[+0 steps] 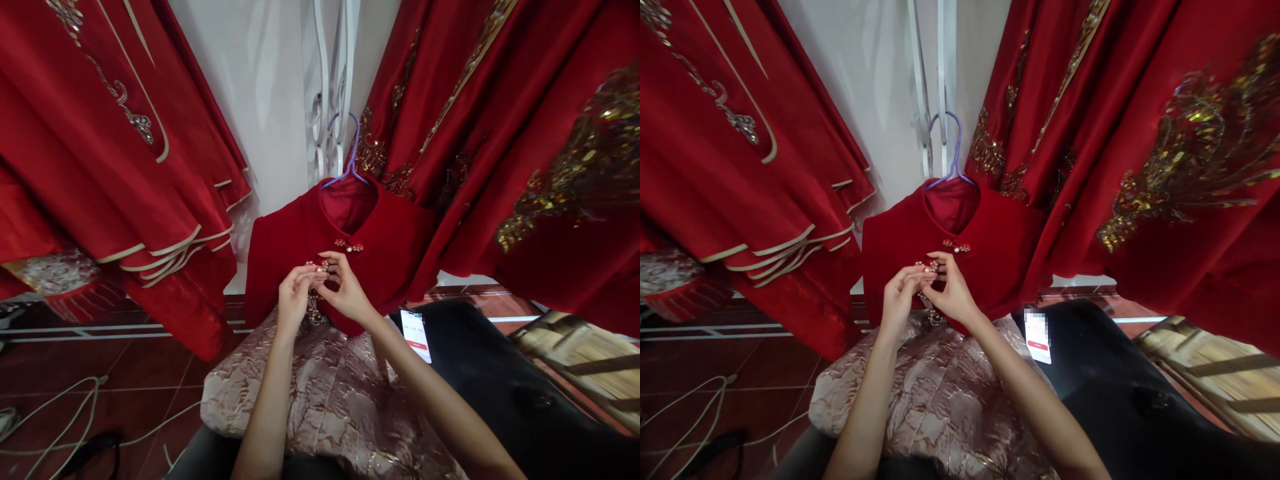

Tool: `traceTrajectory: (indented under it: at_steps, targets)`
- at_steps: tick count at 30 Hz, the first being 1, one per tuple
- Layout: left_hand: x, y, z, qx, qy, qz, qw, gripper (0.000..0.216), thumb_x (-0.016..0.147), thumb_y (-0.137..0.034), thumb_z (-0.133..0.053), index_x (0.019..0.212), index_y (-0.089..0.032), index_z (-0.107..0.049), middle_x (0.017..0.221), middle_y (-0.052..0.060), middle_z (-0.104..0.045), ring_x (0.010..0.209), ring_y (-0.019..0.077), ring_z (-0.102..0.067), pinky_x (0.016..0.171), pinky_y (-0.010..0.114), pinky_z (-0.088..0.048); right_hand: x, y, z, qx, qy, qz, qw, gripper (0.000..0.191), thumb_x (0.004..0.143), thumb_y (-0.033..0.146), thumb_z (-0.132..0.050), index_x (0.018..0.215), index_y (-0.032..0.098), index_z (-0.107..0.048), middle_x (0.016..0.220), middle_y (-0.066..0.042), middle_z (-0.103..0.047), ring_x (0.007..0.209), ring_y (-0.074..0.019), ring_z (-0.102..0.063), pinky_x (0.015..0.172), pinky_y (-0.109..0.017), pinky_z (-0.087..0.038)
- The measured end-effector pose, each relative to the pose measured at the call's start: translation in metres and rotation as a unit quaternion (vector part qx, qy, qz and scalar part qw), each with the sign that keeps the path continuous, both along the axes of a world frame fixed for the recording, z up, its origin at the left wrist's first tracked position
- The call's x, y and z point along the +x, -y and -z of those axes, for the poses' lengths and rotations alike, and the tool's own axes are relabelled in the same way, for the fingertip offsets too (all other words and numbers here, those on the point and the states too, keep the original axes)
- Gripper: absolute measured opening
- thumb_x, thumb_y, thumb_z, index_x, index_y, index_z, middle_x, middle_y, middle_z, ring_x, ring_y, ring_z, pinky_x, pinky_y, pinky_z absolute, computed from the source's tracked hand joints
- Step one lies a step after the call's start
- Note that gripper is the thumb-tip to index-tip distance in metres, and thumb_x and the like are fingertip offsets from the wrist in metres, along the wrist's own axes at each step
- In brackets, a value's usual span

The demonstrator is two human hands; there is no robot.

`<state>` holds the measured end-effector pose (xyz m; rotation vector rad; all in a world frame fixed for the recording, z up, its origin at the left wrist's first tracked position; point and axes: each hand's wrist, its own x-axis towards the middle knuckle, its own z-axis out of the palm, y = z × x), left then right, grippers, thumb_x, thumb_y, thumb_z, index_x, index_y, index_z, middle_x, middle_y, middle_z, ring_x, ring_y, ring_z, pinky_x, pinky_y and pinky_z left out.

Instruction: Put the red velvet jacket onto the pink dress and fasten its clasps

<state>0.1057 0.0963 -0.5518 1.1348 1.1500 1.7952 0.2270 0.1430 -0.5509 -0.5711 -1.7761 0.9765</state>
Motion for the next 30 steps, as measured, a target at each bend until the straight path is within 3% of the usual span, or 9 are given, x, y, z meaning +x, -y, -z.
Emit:
traceTrajectory:
  at_steps: [3, 6, 9, 12, 15, 19, 21, 26, 30]
  targets:
    - [-0.001, 0.003, -0.003, -0.018, -0.030, 0.033, 0.999, 0.021, 0.082, -0.030, -0.056, 0.088, -0.013, -0.068, 0.082, 0.008, -0.073, 0.081, 0.0185, -0.070, 0.080, 0.032, -0.056, 0.006, 0.000, 0.005, 0.018, 0.039, 0.018, 0.999, 0.050, 0.075, 0.016, -0.059, 0.121, 0.023, -0.042, 0.108, -0.005, -0.053, 0.091, -0.0146, -0.059, 0.076, -0.028, -0.052]
    - [-0.004, 0.001, 0.000, -0.022, -0.037, 0.023, 0.999, 0.018, 0.079, -0.028, -0.058, 0.089, -0.015, -0.066, 0.082, 0.006, -0.072, 0.078, 0.0170, -0.070, 0.077, 0.031, -0.057, 0.016, 0.000, 0.005, 0.030, 0.049, 0.050, 0.997, 0.042, 0.075, 0.013, -0.054, 0.115, 0.022, -0.044, 0.094, -0.002, -0.051, 0.076, -0.0126, -0.055, 0.066, -0.025, -0.048]
    - [-0.007, -0.003, 0.009, -0.050, -0.047, 0.028, 0.997, 0.013, 0.078, -0.027, -0.057, 0.081, -0.015, -0.061, 0.081, 0.006, -0.071, 0.075, 0.0162, -0.069, 0.075, 0.032, -0.057, 0.027, 0.002, 0.005, 0.047, 0.061, 0.119, 0.990, 0.036, 0.074, 0.012, -0.053, 0.109, 0.021, -0.045, 0.086, 0.000, -0.048, 0.068, -0.0118, -0.050, 0.063, -0.025, -0.046]
    - [-0.006, -0.006, 0.019, -0.108, -0.138, 0.061, 0.983, 0.011, 0.079, -0.024, -0.055, 0.080, -0.016, -0.062, 0.082, 0.007, -0.072, 0.075, 0.0169, -0.069, 0.073, 0.030, -0.055, 0.035, 0.007, 0.016, 0.069, 0.111, 0.179, 0.975, 0.031, 0.075, 0.014, -0.054, 0.105, 0.021, -0.046, 0.085, 0.000, -0.049, 0.067, -0.0132, -0.049, 0.063, -0.028, -0.044]
    - [-0.002, -0.004, 0.025, -0.167, -0.274, 0.032, 0.946, 0.012, 0.080, -0.019, -0.052, 0.083, -0.016, -0.063, 0.078, 0.006, -0.071, 0.070, 0.0176, -0.067, 0.068, 0.028, -0.051, 0.039, 0.014, 0.039, 0.084, 0.151, 0.180, 0.969, 0.025, 0.079, 0.020, -0.057, 0.101, 0.021, -0.046, 0.092, -0.003, -0.053, 0.080, -0.0169, -0.052, 0.072, -0.032, -0.046]
    - [0.007, 0.000, 0.026, -0.277, -0.439, 0.054, 0.853, 0.020, 0.083, -0.019, -0.050, 0.073, -0.016, -0.067, 0.074, 0.010, -0.072, 0.072, 0.0204, -0.068, 0.067, 0.027, -0.047, 0.038, 0.017, 0.072, 0.053, 0.159, 0.169, 0.971, 0.031, 0.080, 0.030, -0.062, 0.103, 0.020, -0.044, 0.099, -0.006, -0.054, 0.086, -0.0192, -0.055, 0.074, -0.033, -0.049]
    - [0.010, 0.000, 0.026, -0.307, -0.480, 0.030, 0.821, 0.025, 0.083, -0.024, -0.051, 0.071, -0.016, -0.071, 0.079, 0.012, -0.074, 0.079, 0.0229, -0.070, 0.070, 0.027, -0.046, 0.037, 0.016, 0.083, 0.048, 0.161, 0.159, 0.973, 0.036, 0.078, 0.030, -0.064, 0.106, 0.020, -0.044, 0.103, -0.007, -0.055, 0.089, -0.0199, -0.056, 0.075, -0.033, -0.050]
    - [0.010, -0.003, 0.032, -0.315, -0.509, -0.012, 0.801, 0.029, 0.079, -0.046, -0.058, 0.082, -0.024, -0.078, 0.086, 0.011, -0.076, 0.088, 0.0268, -0.071, 0.073, 0.028, -0.046, 0.032, 0.014, 0.094, 0.031, 0.149, 0.187, 0.970, 0.032, 0.078, 0.025, -0.061, 0.105, 0.021, -0.045, 0.102, -0.006, -0.058, 0.091, -0.0204, -0.058, 0.082, -0.035, -0.049]
    - [0.011, -0.007, 0.040, -0.319, -0.512, -0.074, 0.794, 0.030, 0.078, -0.050, -0.059, 0.084, -0.028, -0.079, 0.088, 0.012, -0.076, 0.091, 0.0291, -0.071, 0.072, 0.030, -0.047, 0.039, 0.009, 0.084, 0.010, 0.125, 0.199, 0.972, 0.027, 0.075, 0.020, -0.057, 0.097, 0.022, -0.043, 0.091, -0.002, -0.057, 0.079, -0.0170, -0.057, 0.073, -0.030, -0.047]
